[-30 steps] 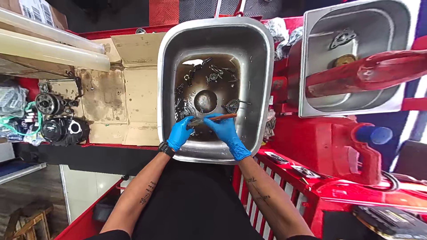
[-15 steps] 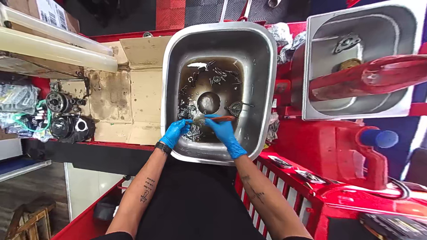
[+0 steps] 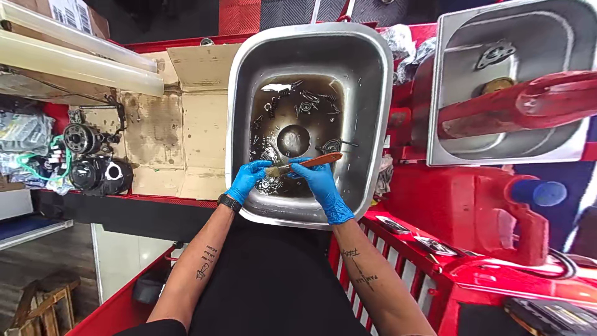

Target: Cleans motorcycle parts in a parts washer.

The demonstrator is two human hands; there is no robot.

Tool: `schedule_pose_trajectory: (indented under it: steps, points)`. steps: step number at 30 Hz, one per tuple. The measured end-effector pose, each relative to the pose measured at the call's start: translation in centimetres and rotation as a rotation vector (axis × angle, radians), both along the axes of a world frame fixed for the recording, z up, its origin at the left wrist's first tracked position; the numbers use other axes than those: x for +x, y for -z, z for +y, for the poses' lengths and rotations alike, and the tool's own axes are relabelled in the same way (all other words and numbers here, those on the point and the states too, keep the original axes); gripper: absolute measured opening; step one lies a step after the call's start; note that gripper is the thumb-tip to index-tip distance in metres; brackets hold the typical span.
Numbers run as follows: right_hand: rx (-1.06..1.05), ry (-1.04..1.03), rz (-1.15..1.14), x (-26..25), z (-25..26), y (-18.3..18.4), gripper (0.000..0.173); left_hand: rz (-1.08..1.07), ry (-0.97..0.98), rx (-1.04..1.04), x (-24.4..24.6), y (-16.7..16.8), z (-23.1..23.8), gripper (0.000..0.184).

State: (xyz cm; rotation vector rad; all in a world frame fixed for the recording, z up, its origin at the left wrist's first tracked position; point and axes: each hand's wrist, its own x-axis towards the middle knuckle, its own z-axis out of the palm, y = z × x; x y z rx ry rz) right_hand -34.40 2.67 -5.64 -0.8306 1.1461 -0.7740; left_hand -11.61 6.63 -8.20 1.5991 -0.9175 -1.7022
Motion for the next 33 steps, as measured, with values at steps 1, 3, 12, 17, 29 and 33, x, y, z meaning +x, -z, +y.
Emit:
schedule_pose_trajectory:
  steps: [1, 3, 12, 17, 29, 33]
  points:
    - [-0.004, 0.008, 0.003, 0.1, -0.1, -0.1, 0.014, -0.008, -0.004, 0.003, -0.2, -0.1, -0.1, 0.032]
    - [-0.012, -0.001, -0.018, 0.4, -0.1, -0.5, 0.014, -0.020, -0.014, -0.002, -0.3, -0.2, -0.2, 0.032]
    - [-0.234, -0.116, 0.462, -3.3, 0.2, -1.7, 0.021, -0.195, 0.113, -0.135, 2.1, -7.1, -3.7, 0.019]
    - [-0.277, -0.046, 0.454, -9.1, 2.0, -4.1, 0.024, -0.334, 0.452, -0.212, 2.0, -13.0, -5.9, 0.022]
    - [-0.129, 0.066, 0.750, -13.6, 9.7, -4.7, 0.028, -0.056, 0.333, 0.255, 1.8, -2.1, -4.4, 0.038]
    - [-0.223, 0.005, 0.936, -14.0, 10.2, -5.4, 0.034, -0.189, 0.399, 0.223, 1.2, -1.3, -3.8, 0.026]
